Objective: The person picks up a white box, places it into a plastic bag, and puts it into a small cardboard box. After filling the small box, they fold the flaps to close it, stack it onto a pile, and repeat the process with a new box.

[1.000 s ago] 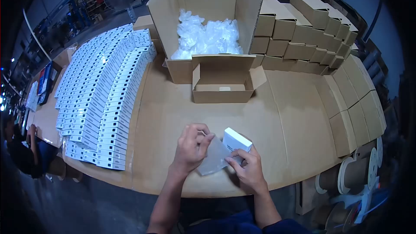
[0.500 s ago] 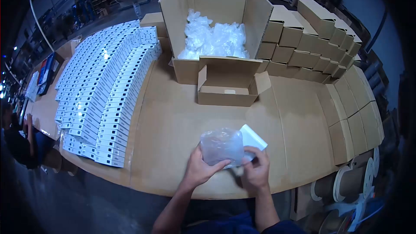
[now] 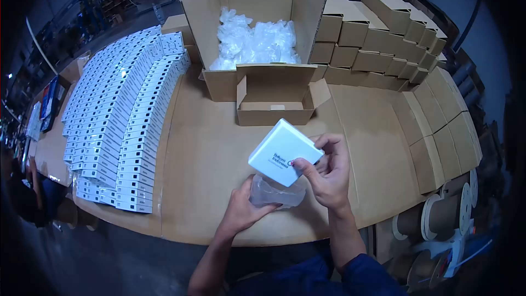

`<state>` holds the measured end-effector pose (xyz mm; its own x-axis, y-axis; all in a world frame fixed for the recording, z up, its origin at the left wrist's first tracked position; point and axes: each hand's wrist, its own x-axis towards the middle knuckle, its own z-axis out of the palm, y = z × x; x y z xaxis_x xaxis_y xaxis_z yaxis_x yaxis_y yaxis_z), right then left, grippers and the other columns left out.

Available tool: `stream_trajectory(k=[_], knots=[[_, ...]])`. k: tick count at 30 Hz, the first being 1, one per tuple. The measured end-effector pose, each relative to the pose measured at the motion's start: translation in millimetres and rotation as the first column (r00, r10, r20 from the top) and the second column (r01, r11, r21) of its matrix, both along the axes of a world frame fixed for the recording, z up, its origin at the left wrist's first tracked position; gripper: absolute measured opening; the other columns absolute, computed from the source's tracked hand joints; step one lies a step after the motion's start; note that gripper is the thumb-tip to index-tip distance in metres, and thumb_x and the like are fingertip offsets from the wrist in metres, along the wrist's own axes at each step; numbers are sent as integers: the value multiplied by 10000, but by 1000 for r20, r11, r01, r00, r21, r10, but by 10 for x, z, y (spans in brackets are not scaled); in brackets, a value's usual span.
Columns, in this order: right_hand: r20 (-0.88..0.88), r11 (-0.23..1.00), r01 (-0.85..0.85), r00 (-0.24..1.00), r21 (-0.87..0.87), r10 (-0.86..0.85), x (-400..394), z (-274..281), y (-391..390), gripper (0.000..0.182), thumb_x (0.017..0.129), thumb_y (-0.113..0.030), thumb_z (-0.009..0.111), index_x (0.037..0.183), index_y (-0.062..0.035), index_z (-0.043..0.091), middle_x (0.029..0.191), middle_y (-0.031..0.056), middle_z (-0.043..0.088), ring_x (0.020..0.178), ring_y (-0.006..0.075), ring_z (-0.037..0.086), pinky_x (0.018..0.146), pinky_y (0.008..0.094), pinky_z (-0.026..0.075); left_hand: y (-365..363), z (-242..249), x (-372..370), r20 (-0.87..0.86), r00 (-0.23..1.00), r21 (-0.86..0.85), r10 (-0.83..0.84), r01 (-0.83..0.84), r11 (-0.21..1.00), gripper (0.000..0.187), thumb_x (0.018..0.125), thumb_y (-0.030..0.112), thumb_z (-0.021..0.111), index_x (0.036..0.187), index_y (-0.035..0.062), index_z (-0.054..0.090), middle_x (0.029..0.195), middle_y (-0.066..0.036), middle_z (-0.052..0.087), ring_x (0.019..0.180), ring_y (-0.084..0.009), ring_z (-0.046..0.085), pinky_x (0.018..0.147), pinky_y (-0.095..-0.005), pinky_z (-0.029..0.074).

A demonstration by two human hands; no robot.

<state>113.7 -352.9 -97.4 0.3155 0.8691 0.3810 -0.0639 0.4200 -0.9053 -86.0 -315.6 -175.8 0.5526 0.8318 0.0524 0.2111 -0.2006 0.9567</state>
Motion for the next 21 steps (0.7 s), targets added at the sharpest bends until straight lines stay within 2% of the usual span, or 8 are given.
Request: stream_trajectory(k=[3,7,8,13,16,18,19,21], knots=[[54,999,-23,998,-37,25,43,1,-13,380,930,44,720,1169,-17,432,1117,106,551,922,138,705,751,211,606,8,-33,-27,99,995,-39,24,-20,999,623,758,166,914,1274,-11,614,1121,-170,757,1077,-248,741,938,-385,584],[260,996,26,966,-89,-2,182,-5,-25,328,928,-55,771,1114,-21,503,1024,74,601,858,83,664,640,193,524,-14,12,-49,155,988,-56,29,-21,998,611,779,133,899,1304,-2,616,1113,-144,763,1075,-217,729,957,-380,573],[263,996,53,964,-67,-33,151,16,-19,317,926,-110,789,1097,-29,533,972,57,628,819,74,634,632,211,492,-20,-2,-48,149,989,-58,23,-14,998,609,779,129,898,1305,3,618,1118,-141,762,1078,-213,727,956,-378,572],[394,994,19,919,-109,26,186,27,51,268,917,-123,792,1040,-5,585,889,62,658,815,110,644,742,279,536,-32,-99,-49,95,995,-41,4,0,999,637,764,127,913,1314,3,617,1132,-132,753,1083,-197,712,955,-374,568],[410,986,21,911,-166,49,134,9,97,234,912,-111,788,1003,8,608,877,72,672,848,137,667,830,310,559,-82,-17,-52,204,979,-124,-21,47,991,528,924,209,798,1345,-27,583,1220,-141,711,1151,-189,668,1016,-363,529],[436,979,23,897,-200,68,139,-14,123,187,935,-98,757,1002,14,624,899,82,685,895,154,687,911,332,566,-98,-133,-33,481,873,-326,81,92,941,467,1031,247,644,1381,-46,542,1283,-145,668,1195,-190,633,1052,-354,498],[398,973,-1,912,-229,95,147,-58,133,183,947,-101,744,1019,16,623,903,81,687,897,151,686,912,333,565,-112,-211,-29,592,792,-416,153,137,899,452,1084,265,567,1399,-55,521,1315,-146,647,1217,-191,615,1069,-350,483],[318,958,-58,936,-282,150,155,-146,152,179,973,-108,717,1055,20,622,911,79,690,902,145,684,914,335,563,-135,-333,3,564,799,-437,209,74,897,438,1125,251,442,1431,-59,487,1342,-137,621,1232,-185,596,1080,-346,467]])
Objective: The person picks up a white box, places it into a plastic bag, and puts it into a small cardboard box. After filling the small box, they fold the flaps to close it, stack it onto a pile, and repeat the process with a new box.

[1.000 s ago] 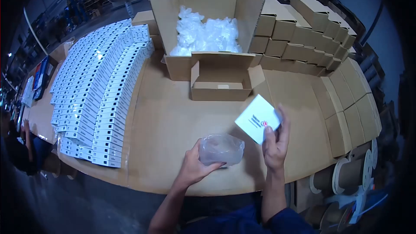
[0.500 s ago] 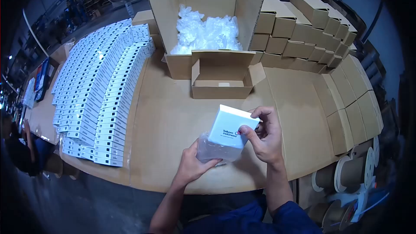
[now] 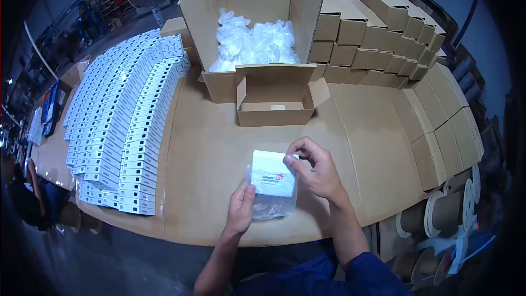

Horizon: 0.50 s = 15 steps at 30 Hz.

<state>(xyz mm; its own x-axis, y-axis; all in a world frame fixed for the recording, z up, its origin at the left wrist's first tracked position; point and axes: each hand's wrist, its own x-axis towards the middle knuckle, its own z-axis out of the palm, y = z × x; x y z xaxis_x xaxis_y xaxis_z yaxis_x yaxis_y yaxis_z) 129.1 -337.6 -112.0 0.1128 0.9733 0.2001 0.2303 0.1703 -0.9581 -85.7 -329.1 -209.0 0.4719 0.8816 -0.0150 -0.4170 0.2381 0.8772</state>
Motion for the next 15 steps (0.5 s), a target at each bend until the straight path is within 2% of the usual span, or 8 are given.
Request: stream_trajectory(k=[1,3,5,8,9,13,15], knots=[[-114,997,1,993,-75,-9,-9,-19,-29,203,1007,-120,674,1134,29,619,952,72,704,924,142,683,911,327,562,-9,-34,15,-13,999,-9,31,-31,999,438,1145,243,380,1447,-60,470,1356,-132,608,1239,-182,587,1085,-344,460],[-361,993,8,931,-119,-50,-32,-82,-86,255,1004,-130,681,1199,14,604,954,48,690,913,111,647,851,286,524,-25,-52,28,49,997,-66,68,-65,996,434,1141,234,402,1456,-57,466,1339,-129,618,1216,-177,598,1070,-345,467],[-593,978,-43,800,-204,-88,-35,-214,-175,276,993,-130,695,1221,7,623,959,27,695,878,77,626,787,241,493,-8,10,61,116,986,-111,122,-109,988,435,1138,237,415,1458,-51,475,1319,-131,630,1199,-166,604,1062,-342,466],[-621,978,-70,781,-196,-69,-74,-682,-322,173,999,-56,676,1155,18,661,1008,41,712,950,94,655,866,235,524,56,-70,45,61,990,-15,130,-130,991,436,1139,246,409,1441,-56,495,1298,-129,642,1197,-170,605,1064,-341,462],[-687,988,-54,724,-147,-63,-134,-688,-328,127,1000,-50,678,1108,17,674,987,23,703,904,66,629,824,218,501,71,-93,34,23,992,27,123,-123,992,435,1140,249,403,1427,-60,510,1298,-127,645,1201,-173,604,1066,-342,461],[-589,987,65,796,-149,-141,-172,-646,-330,100,1014,-59,665,1080,15,673,962,18,695,865,49,596,786,208,472,132,-103,-18,-120,986,167,116,-95,981,461,1145,271,377,1394,-72,557,1315,-132,651,1234,-193,596,1091,-347,443],[-555,987,79,819,-143,-146,-156,-605,-344,94,1018,-57,657,1076,14,671,982,36,703,893,72,615,817,222,484,128,-51,-20,-171,974,236,149,-107,966,484,1147,287,364,1403,-74,561,1335,-143,649,1259,-206,590,1114,-351,427]])
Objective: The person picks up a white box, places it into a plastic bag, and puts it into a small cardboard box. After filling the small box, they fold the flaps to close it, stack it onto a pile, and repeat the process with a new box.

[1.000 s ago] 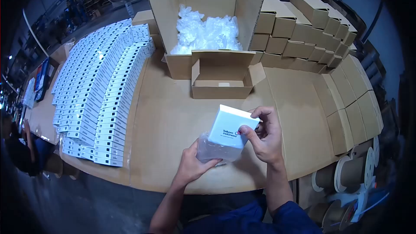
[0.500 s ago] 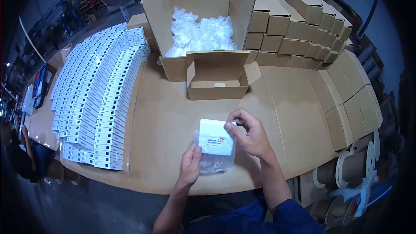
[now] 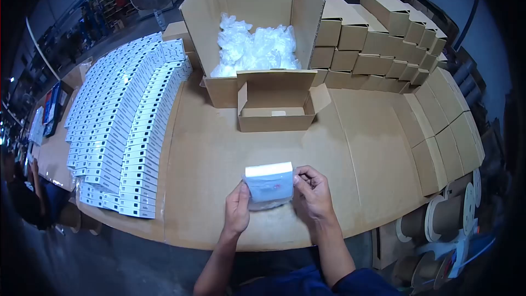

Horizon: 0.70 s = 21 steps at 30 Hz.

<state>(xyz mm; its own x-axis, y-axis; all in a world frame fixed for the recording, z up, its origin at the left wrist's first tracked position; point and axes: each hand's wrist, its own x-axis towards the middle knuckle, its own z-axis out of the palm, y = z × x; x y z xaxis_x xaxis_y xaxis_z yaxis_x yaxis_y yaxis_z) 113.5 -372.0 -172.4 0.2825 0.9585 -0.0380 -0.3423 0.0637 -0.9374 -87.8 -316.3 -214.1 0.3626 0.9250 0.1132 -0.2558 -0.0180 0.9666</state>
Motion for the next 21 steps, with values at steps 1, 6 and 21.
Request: stream_trajectory(k=[1,6,21], knots=[[22,1000,4,1000,3,-4,6,16,5,91,1020,-56,652,1075,14,670,992,46,707,907,84,625,832,230,490,11,81,17,-23,999,46,23,-22,999,496,1148,295,357,1414,-73,557,1345,-151,647,1270,-213,587,1125,-352,418],[-72,993,15,997,120,-6,-69,15,81,243,990,-141,716,1160,12,635,1109,108,711,1036,144,657,940,277,505,46,123,34,40,999,56,9,-11,998,534,1151,324,334,1464,-71,509,1389,-176,618,1323,-239,558,1165,-368,384],[137,994,-89,987,71,79,-130,-65,40,224,952,15,706,1172,48,683,1175,115,709,1035,143,652,907,273,536,12,257,176,97,993,-211,-73,92,973,318,1108,182,499,1346,-17,568,1257,-119,631,1120,-194,668,899,-344,628]])
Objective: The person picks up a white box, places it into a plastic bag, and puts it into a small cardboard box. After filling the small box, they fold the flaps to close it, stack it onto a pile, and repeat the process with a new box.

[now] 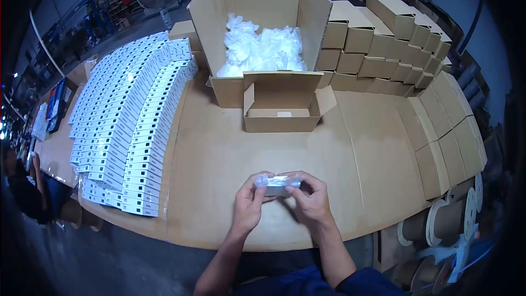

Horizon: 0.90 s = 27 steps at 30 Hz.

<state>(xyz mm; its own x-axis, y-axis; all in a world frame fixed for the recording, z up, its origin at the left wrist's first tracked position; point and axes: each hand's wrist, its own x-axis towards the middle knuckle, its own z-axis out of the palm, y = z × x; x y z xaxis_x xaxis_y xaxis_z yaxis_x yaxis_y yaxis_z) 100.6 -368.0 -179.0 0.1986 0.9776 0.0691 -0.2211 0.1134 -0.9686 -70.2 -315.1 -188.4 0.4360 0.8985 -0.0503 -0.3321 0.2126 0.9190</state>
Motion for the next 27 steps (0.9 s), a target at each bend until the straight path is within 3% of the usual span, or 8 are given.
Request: stream_trajectory(k=[5,9,12,13,16,20,25,27], knots=[[116,995,71,991,-67,-63,60,-75,-32,237,1033,-140,661,1146,56,730,1078,124,760,952,126,673,873,267,540,-28,3,47,9,998,-110,63,-61,992,327,1112,221,501,1218,-50,649,1125,-129,692,1035,-208,707,895,-359,637],[-101,972,227,967,-63,-233,-132,143,4,244,1047,-133,625,1161,56,727,1219,176,730,1085,183,684,964,309,538,-12,-9,73,16,992,-155,125,-121,980,357,1108,258,513,1175,-57,667,1089,-134,707,982,-215,727,866,-360,644],[-8,927,279,958,251,-286,-154,184,24,218,1021,-76,626,1179,28,735,1322,206,682,1198,243,657,1030,345,514,26,-12,59,-9,988,-160,152,-152,975,357,1104,265,524,1168,-55,671,1083,-135,709,966,-211,729,843,-356,647],[211,931,49,968,362,-133,22,144,13,247,948,-18,686,1185,-17,756,1356,215,656,1256,295,631,1063,372,498,39,-16,45,-22,987,-161,158,-159,974,357,1103,267,527,1166,-54,673,1080,-136,710,960,-209,730,836,-355,647],[485,965,-163,874,205,44,161,199,-17,295,884,11,738,1168,-55,779,1268,198,702,1171,298,671,1000,366,528,65,-64,38,-9,992,-163,127,-126,978,361,1101,265,532,1142,-61,682,1065,-129,712,947,-200,730,820,-338,644],[543,994,-103,838,46,62,196,187,-2,324,812,16,788,1127,-61,795,1043,152,769,944,278,715,872,367,548,49,-38,55,-23,993,-115,119,-121,986,350,1111,244,499,1338,-10,578,1105,-144,697,966,-209,725,833,-357,646],[449,995,-100,889,9,85,185,183,14,356,803,-4,802,1156,-31,761,1102,161,770,1059,299,721,960,388,545,86,88,-49,55,997,-56,54,-51,997,516,1119,231,458,1587,85,298,1257,-204,637,1082,-275,706,902,-428,646],[442,996,-90,894,27,69,199,156,34,349,807,-12,804,1153,-28,760,1139,172,761,1146,322,693,1011,404,524,109,132,-131,26,998,-40,-58,59,997,493,1100,162,497,1557,45,357,1253,-197,635,1093,-273,698,925,-417,639]])
